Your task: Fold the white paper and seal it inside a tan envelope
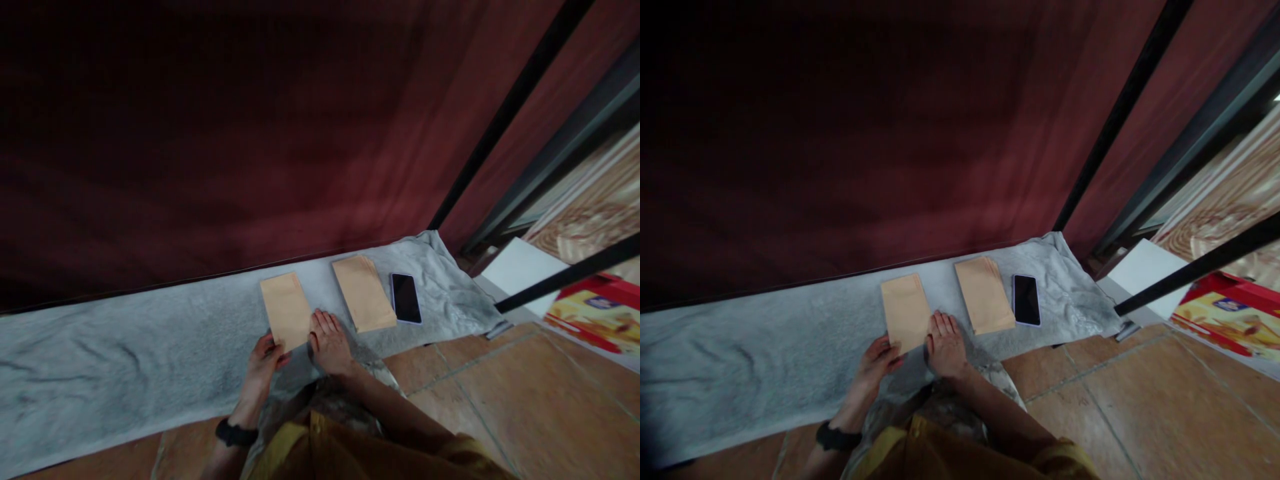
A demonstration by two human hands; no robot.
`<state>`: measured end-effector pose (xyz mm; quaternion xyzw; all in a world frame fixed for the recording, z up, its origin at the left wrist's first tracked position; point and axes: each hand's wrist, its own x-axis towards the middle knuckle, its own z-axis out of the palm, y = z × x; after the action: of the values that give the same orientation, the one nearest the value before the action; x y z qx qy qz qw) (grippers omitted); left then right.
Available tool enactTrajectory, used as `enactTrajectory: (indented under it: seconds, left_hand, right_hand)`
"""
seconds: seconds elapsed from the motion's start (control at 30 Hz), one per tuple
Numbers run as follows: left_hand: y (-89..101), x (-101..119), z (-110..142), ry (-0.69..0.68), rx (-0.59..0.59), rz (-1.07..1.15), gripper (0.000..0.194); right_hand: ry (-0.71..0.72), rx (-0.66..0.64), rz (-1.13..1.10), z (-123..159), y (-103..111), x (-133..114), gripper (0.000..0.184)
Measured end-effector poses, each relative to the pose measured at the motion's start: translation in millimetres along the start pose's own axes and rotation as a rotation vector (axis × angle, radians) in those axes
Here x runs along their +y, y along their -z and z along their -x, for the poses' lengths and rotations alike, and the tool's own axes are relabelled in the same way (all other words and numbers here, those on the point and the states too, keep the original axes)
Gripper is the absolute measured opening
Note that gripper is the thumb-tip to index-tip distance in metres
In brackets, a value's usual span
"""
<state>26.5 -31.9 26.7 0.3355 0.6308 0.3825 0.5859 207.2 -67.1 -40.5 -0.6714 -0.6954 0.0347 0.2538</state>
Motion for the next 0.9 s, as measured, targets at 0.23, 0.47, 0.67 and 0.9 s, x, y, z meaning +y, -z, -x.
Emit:
enactTrajectory:
  seconds: [0.23,0.47,0.67,0.9]
  left_hand:
    - [3.1,-8.9,-6.0,-0.091,-0.028,0.044,0.032]
    - [-15.8,-16.3,2.3,-0.134,-0.165,-0.007,0.039]
    - [-32.2,-26.5,7.3,-0.061,-0.256,-0.064,0.036]
    - [-26.6,-25.4,5.0,-0.026,-0.243,-0.110,0.043]
  right_hand:
    - [0.002,0.019,-0.026,-0.3,-1.2,0.8,0.047]
    - [0.120,-0.002,-0.129,-10.2,11.4,-5.2,0.048]
    - [0.201,-0.065,-0.060,-27.0,7.4,-1.1,0.046]
    - [0.063,-0.152,0.034,-73.4,-6.4,12.3,0.052]
